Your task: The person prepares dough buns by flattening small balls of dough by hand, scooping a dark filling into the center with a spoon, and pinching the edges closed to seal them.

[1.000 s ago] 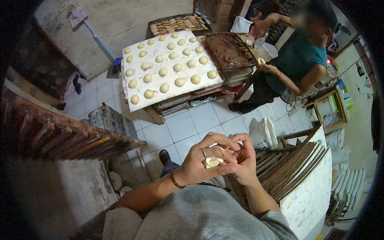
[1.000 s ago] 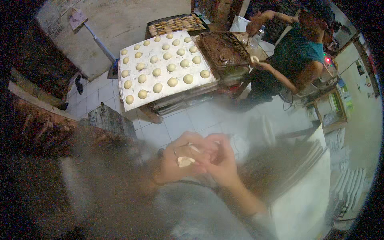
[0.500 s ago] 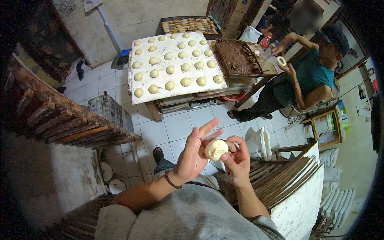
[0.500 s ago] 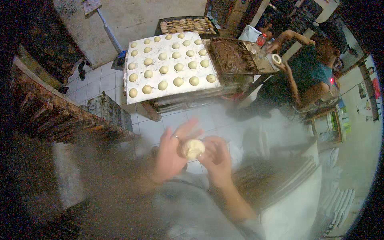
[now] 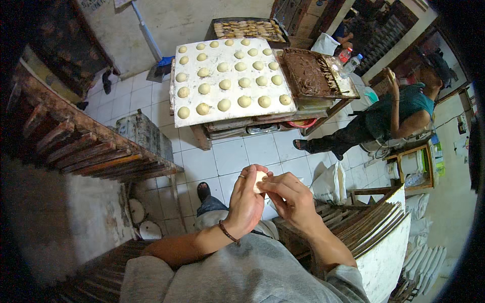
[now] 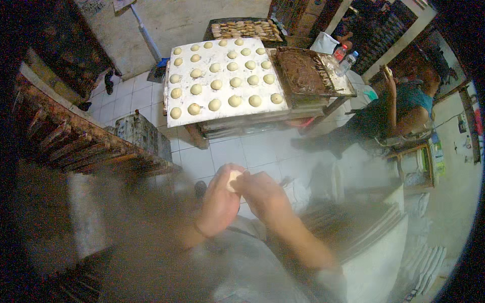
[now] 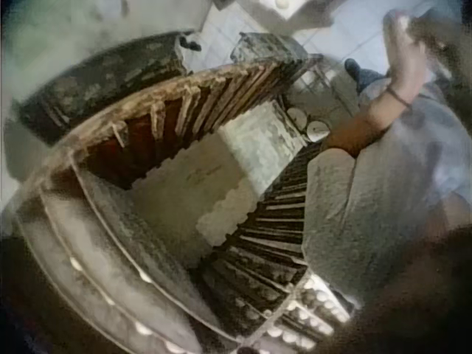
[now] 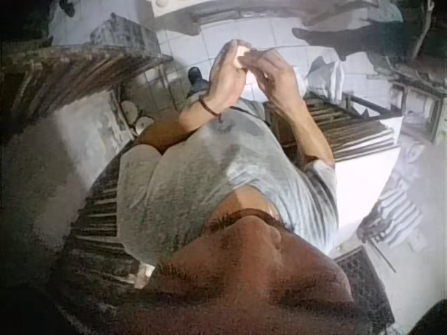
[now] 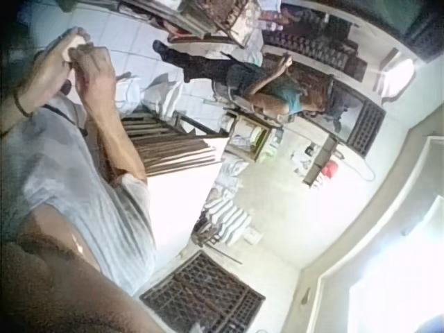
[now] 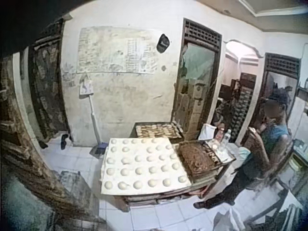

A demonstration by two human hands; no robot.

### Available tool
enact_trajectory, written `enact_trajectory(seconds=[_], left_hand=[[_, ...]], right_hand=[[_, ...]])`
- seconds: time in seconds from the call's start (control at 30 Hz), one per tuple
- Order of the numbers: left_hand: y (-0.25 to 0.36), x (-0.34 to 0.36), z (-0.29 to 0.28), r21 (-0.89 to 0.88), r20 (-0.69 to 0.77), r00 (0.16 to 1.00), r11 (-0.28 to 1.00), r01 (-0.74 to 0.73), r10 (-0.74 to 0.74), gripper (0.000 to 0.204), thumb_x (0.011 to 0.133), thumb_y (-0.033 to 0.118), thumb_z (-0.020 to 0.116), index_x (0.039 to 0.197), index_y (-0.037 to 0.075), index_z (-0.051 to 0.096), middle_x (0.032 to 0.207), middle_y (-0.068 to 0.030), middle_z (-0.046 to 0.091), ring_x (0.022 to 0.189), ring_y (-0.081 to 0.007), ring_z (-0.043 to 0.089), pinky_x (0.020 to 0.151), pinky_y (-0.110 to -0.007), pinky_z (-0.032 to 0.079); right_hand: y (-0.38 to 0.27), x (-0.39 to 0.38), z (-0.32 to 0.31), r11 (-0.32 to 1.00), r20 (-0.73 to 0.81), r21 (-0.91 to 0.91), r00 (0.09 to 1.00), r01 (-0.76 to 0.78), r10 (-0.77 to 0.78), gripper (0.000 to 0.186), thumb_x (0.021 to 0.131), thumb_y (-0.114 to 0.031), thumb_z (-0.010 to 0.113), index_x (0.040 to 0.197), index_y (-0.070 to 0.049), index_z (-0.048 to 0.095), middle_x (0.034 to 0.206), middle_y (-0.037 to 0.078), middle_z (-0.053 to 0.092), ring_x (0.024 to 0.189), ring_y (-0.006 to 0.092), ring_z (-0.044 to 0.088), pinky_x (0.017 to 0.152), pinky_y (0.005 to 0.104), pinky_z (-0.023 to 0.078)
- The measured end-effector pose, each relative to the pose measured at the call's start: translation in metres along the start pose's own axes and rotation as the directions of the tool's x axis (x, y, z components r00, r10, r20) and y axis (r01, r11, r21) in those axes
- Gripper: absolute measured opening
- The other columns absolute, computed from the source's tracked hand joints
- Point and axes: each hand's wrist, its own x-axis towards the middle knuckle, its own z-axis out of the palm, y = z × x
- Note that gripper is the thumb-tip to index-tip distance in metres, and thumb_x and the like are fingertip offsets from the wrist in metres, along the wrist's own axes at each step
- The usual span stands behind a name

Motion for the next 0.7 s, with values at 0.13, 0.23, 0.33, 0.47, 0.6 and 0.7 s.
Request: enact_trajectory(seconds=[0.13, 0.23, 0.33, 0.47, 0.6, 0.7], left_hand=[[0.014, 0.005, -0.010, 0.071, -0.002, 0.998, 0.995, -0.063, 0.063, 0.026, 0.115, 0.028, 0.046, 0.116, 0.003, 0.055, 0.113, -0.0068, 0.059, 0.107, -0.0155, 0.057, 0.099, -0.032, 0.047], [0.033, 0.015, -0.017, 0.174, 0.064, 0.986, 0.971, -0.166, 0.157, 0.027, 0.115, 0.028, 0.046, 0.114, 0.003, 0.055, 0.112, -0.0061, 0.058, 0.106, -0.0147, 0.056, 0.099, -0.032, 0.046], [0.053, 0.031, -0.035, 0.281, 0.084, 0.986, 0.946, -0.160, 0.142, 0.029, 0.114, 0.031, 0.049, 0.110, 0.003, 0.057, 0.109, -0.0053, 0.059, 0.104, -0.0138, 0.057, 0.095, -0.032, 0.047], [0.096, 0.053, -0.064, 0.074, -0.002, 0.990, 0.987, 0.142, -0.142, 0.027, 0.113, 0.030, 0.050, 0.110, 0.005, 0.059, 0.109, -0.0076, 0.063, 0.106, -0.0178, 0.061, 0.099, -0.034, 0.048], [0.139, 0.073, -0.100, -0.116, 0.147, 0.940, 0.939, 0.325, -0.308, 0.030, 0.113, 0.033, 0.050, 0.111, 0.005, 0.059, 0.112, -0.0066, 0.063, 0.105, -0.0185, 0.065, 0.100, -0.036, 0.053], [0.167, 0.074, -0.097, -0.015, 0.021, 0.969, 0.969, 0.245, -0.245, 0.028, 0.115, 0.031, 0.045, 0.114, 0.007, 0.059, 0.112, -0.0053, 0.064, 0.107, -0.0162, 0.062, 0.098, -0.036, 0.051]], right_hand=[[0.003, 0.022, 0.013, 0.868, 0.014, 0.438, 0.967, -0.235, 0.255, 0.014, 0.092, 0.000, 0.076, 0.105, -0.001, 0.077, 0.099, 0.008, 0.073, 0.089, 0.0180, 0.069, 0.080, 0.0301, 0.056], [0.011, 0.042, 0.029, 0.802, 0.050, 0.487, 0.928, -0.345, 0.369, 0.012, 0.091, -0.001, 0.079, 0.102, 0.002, 0.077, 0.090, 0.004, 0.070, 0.082, 0.0116, 0.066, 0.075, 0.0256, 0.054], [0.003, 0.078, 0.033, 0.861, 0.095, 0.318, 0.917, -0.398, 0.388, 0.012, 0.087, -0.006, 0.085, 0.095, -0.002, 0.077, 0.085, -0.001, 0.066, 0.075, 0.0067, 0.059, 0.070, 0.0228, 0.049], [0.005, 0.126, 0.039, 0.883, 0.328, 0.349, 0.923, -0.315, 0.200, 0.014, 0.087, -0.006, 0.084, 0.101, -0.008, 0.082, 0.089, 0.001, 0.070, 0.080, 0.0090, 0.062, 0.074, 0.0270, 0.050], [-0.018, 0.167, 0.056, 0.970, 0.334, 0.241, 0.941, -0.032, -0.052, 0.022, 0.088, -0.007, 0.081, 0.110, -0.006, 0.081, 0.094, 0.008, 0.071, 0.088, 0.0223, 0.069, 0.080, 0.0333, 0.055], [-0.013, 0.189, 0.087, 0.988, 0.347, 0.154, 0.936, 0.014, -0.067, 0.021, 0.087, -0.008, 0.081, 0.108, -0.008, 0.081, 0.092, 0.009, 0.069, 0.085, 0.0267, 0.069, 0.076, 0.0351, 0.056]])
